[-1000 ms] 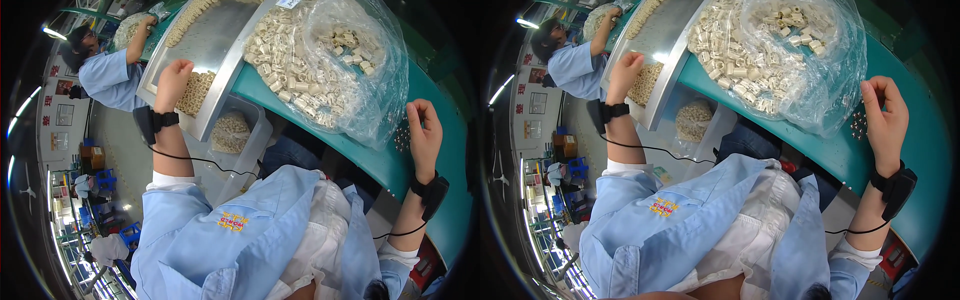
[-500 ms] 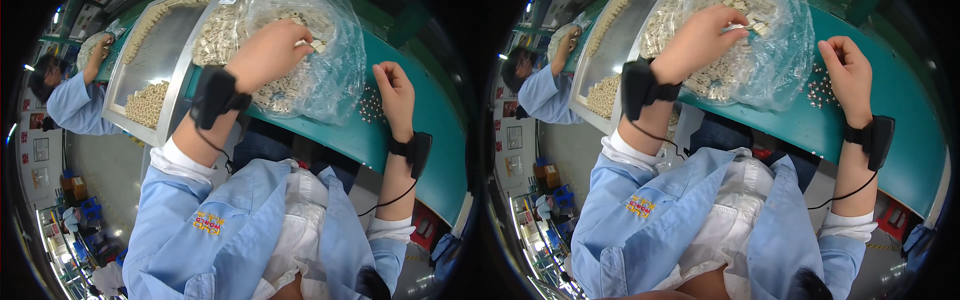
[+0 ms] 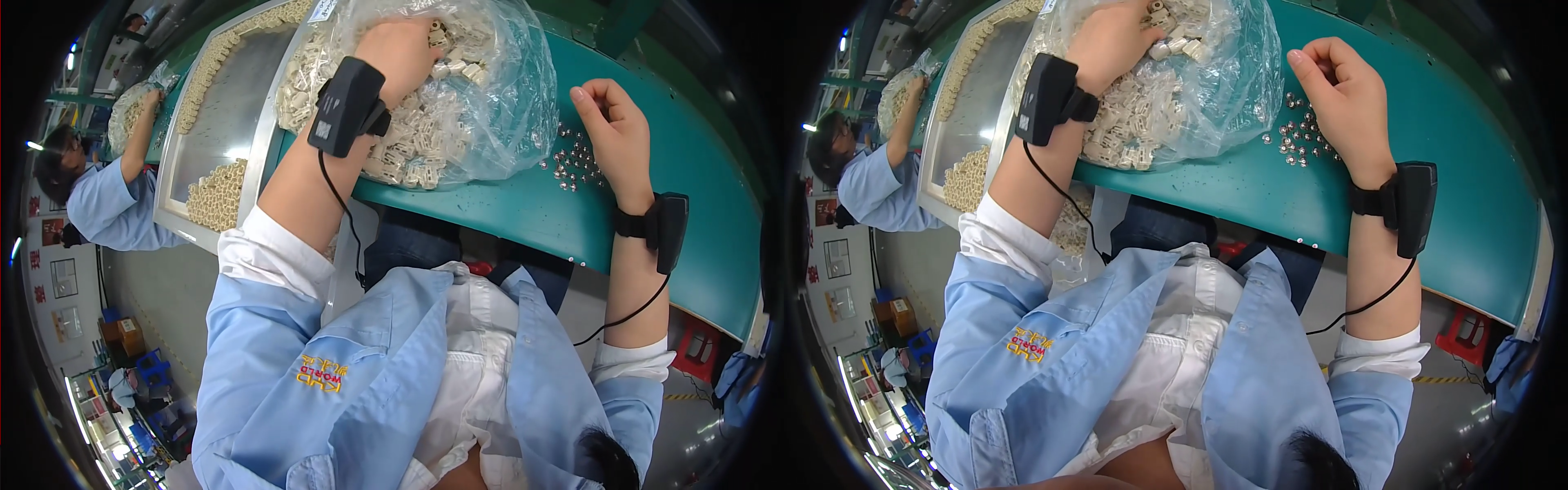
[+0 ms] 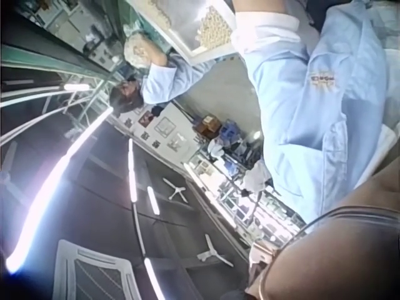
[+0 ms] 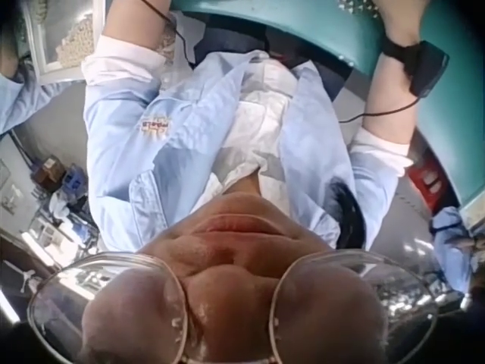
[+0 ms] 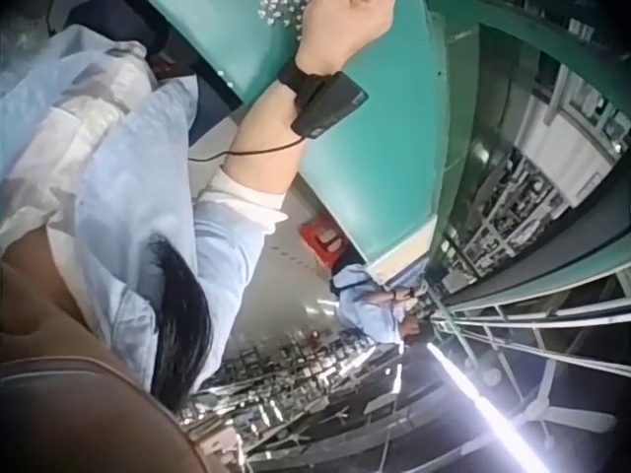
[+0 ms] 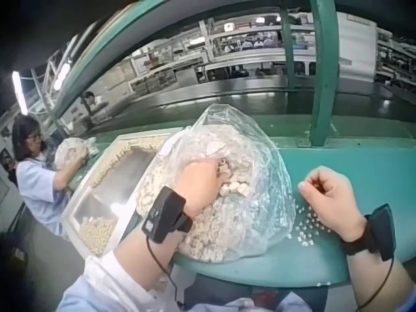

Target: The person picks up a plastic housing and a small metal piece, inserts the metal piece into the housing, and places the assembled unit onto a metal tray, repeating the process.

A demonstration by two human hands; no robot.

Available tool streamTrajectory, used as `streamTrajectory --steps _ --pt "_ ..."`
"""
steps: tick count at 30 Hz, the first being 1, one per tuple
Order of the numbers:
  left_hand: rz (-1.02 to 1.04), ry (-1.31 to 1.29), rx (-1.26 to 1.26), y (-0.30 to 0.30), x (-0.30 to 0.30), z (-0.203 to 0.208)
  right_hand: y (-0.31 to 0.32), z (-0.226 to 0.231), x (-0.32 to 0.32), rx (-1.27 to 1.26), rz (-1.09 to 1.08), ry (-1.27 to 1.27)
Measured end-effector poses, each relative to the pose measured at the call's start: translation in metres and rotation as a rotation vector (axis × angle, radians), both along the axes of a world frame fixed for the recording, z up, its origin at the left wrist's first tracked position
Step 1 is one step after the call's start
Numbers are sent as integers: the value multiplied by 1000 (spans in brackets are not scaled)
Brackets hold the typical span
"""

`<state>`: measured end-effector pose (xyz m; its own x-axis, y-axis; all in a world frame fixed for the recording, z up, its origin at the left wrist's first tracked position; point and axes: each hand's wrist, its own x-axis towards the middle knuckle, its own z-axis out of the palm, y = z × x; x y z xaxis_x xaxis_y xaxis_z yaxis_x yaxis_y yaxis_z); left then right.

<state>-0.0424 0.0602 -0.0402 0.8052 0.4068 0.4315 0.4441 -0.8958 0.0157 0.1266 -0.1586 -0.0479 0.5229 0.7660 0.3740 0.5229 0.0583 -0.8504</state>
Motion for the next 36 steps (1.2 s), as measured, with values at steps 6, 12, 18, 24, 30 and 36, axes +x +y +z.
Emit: streamTrajectory --steps 6,12,18,24,30,36 --pt "-72 1 -83 0 2 4 0 -1 1 12 -10 -12" --pt "-104 -135 -323 -16 -8 19 0 0 0 -52 -2 -21" --pt "-110 -133 -447 -56 -5 54 -1 -2 2 -35 2 -34" --pt "-236 -186 -471 -63 10 42 -2 1 2 -36 -5 -49" --pt "-554 -242 -634 -79 31 28 -1 2 3 -31 -14 -38" --pt "-548 -242 -1221 -74 44 1 -2 7 6 -185 -29 -75"
